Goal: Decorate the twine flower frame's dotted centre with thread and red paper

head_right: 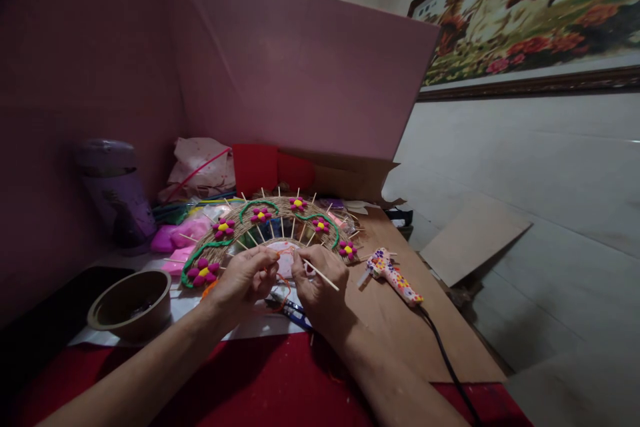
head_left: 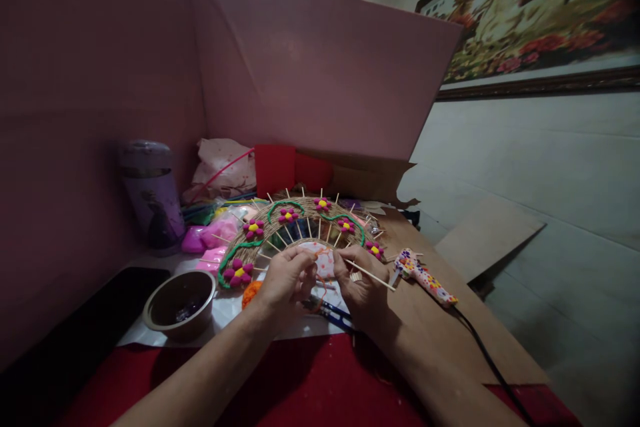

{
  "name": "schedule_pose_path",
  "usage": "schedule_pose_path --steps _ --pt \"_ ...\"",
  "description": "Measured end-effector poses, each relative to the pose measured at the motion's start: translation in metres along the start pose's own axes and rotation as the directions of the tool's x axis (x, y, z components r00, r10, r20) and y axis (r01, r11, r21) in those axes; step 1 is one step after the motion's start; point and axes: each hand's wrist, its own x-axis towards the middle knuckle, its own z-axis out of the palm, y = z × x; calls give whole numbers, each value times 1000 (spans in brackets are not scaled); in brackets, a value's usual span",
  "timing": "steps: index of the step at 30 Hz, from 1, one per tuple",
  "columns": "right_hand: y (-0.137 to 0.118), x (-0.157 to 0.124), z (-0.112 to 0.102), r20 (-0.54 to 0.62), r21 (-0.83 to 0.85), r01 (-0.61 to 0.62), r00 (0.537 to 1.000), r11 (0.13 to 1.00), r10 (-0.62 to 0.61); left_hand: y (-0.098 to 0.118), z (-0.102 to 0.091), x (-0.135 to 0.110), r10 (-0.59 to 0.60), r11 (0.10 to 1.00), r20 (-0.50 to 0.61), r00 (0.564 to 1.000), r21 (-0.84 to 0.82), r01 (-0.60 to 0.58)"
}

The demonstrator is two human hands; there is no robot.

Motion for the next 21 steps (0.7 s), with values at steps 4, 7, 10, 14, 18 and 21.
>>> schedule_pose_path --steps 4,7,10,14,18,21 --pt "-3 0 -2 -5 73 59 998 996 -58 1 1 -1 -21 1000 -35 999 -18 21" --pt "-6 0 -2 71 84 99 992 992 -105 1 1 -1 -25 999 -34 999 -29 24" --pt "-6 0 0 92 55 85 992 995 -90 0 0 0 -12 1000 -9 1000 -13 11" --pt "-3 0 0 51 18 36 998 999 -37 -1 -1 0 2 1000 -9 1000 6 -2" --pt "-2 -1 -2 -15 43 47 999 998 -47 0 0 -1 -8 1000 -38 999 13 8" --pt "-4 -3 -1 22 91 99 995 991 -102 2 0 -2 -15 1000 -35 999 -4 15"
